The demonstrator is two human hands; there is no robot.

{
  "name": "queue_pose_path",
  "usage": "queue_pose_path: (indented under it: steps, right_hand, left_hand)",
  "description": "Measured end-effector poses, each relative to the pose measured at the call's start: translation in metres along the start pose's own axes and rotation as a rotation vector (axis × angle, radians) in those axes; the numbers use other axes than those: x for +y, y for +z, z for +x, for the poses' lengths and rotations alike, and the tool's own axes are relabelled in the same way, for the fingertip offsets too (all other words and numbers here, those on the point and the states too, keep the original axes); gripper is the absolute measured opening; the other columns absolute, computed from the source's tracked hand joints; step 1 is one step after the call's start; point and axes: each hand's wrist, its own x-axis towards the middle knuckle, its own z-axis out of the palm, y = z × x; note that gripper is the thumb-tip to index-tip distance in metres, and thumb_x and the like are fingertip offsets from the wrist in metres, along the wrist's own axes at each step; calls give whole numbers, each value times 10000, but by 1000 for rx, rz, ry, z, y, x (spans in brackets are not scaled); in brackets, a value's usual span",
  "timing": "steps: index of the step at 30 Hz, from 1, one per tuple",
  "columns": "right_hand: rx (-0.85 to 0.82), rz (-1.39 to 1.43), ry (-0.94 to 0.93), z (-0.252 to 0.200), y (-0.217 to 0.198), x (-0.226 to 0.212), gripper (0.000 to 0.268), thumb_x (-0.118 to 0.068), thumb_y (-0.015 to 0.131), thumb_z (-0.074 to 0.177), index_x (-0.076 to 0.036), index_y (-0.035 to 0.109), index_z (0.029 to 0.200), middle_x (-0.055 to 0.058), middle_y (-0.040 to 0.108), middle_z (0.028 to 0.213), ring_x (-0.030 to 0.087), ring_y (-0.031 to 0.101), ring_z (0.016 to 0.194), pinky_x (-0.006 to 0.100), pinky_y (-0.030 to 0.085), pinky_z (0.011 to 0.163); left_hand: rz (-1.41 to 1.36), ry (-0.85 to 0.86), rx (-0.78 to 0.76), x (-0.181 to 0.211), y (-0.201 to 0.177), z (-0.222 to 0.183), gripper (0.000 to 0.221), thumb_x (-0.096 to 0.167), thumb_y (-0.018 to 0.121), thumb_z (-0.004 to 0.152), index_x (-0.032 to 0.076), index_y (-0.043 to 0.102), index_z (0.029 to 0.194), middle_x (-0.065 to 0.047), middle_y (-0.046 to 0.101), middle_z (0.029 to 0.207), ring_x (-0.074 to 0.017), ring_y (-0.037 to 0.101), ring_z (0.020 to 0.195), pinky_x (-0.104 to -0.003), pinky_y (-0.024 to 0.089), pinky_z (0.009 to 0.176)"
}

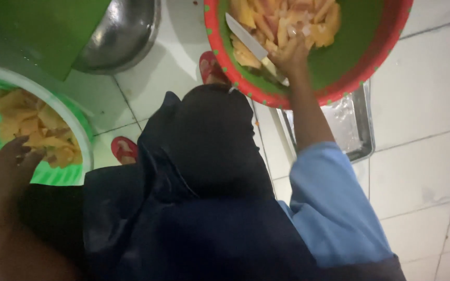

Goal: Slicing fish fillets into smaller pieces using a knife in a food production environment.

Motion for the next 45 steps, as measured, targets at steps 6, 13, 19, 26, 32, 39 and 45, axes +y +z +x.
queue_pose_path:
  steps: [6, 13, 19, 26, 32, 39, 45]
  right_hand:
    - [97, 491, 168, 41, -1, 40, 277, -254, 731, 787, -150, 711, 1043, -43, 724, 954, 58, 648, 858, 218, 509, 694]
    - [71, 515, -108, 67, -8, 44, 1008, 62, 544, 700, -271, 85, 1533, -17, 590, 948, 60, 522, 668, 186, 438, 517]
    - [-213, -554, -82, -9, 30, 4, 277, -207, 652, 831, -86, 489, 1020, 204, 648, 870, 425, 629, 779, 518, 467, 642]
    - [-272, -400, -206, -46, -58, -55, 262, -261, 392, 965, -46, 507, 1059, 210, 602, 863, 390, 556, 760, 484, 425, 611]
    - [111, 404, -388, -63, -94, -96, 209, -60, 396, 981, -77, 369, 1188, 106, 542, 1076, 127, 490, 649, 240, 462, 497]
    - [141, -89, -429, -34, -68, -45, 602, -556, 259, 1005, -153, 310, 1449, 196, 567, 1320, 426, 624, 994, 510, 502, 701]
    - [-194, -564, -220, -13, -53, 21, 336, -328, 463, 967, -89, 475, 1203, 207, 602, 1035, 441, 617, 895, 550, 484, 691]
  left_hand:
    - [-61, -136, -39, 15, -10, -9, 576, 316, 518, 915, 45, 483, 1422, -212, 565, 1286, -381, 518, 1145, -483, 347, 934]
    - [-32, -140, -53, -1, -6, 4, 631, 369, 515, 885, 30, 479, 1415, -227, 518, 1349, -412, 499, 1183, -485, 340, 921]
    - [-94, -45, -21, 12, -6, -9, 578, 267, 542, 891, -2, 501, 1402, -231, 578, 1252, -383, 549, 1083, -463, 362, 907]
    - [-65, -59, 12, -2, -3, -8, 573, 296, 547, 917, 33, 489, 1422, -209, 568, 1290, -376, 545, 1113, -480, 366, 890]
    - [6, 27, 49, -29, 16, 4, 551, 327, 562, 922, 31, 541, 1386, -214, 602, 1262, -421, 573, 1070, -512, 407, 842]
    - [-55, -96, -32, -29, 14, 1, 558, 319, 546, 879, 50, 530, 1368, -251, 642, 1161, -427, 597, 1034, -466, 413, 842]
    - [-74, -84, 19, -24, 6, -4, 583, 346, 554, 889, 77, 520, 1404, -239, 603, 1242, -412, 557, 1113, -449, 367, 917]
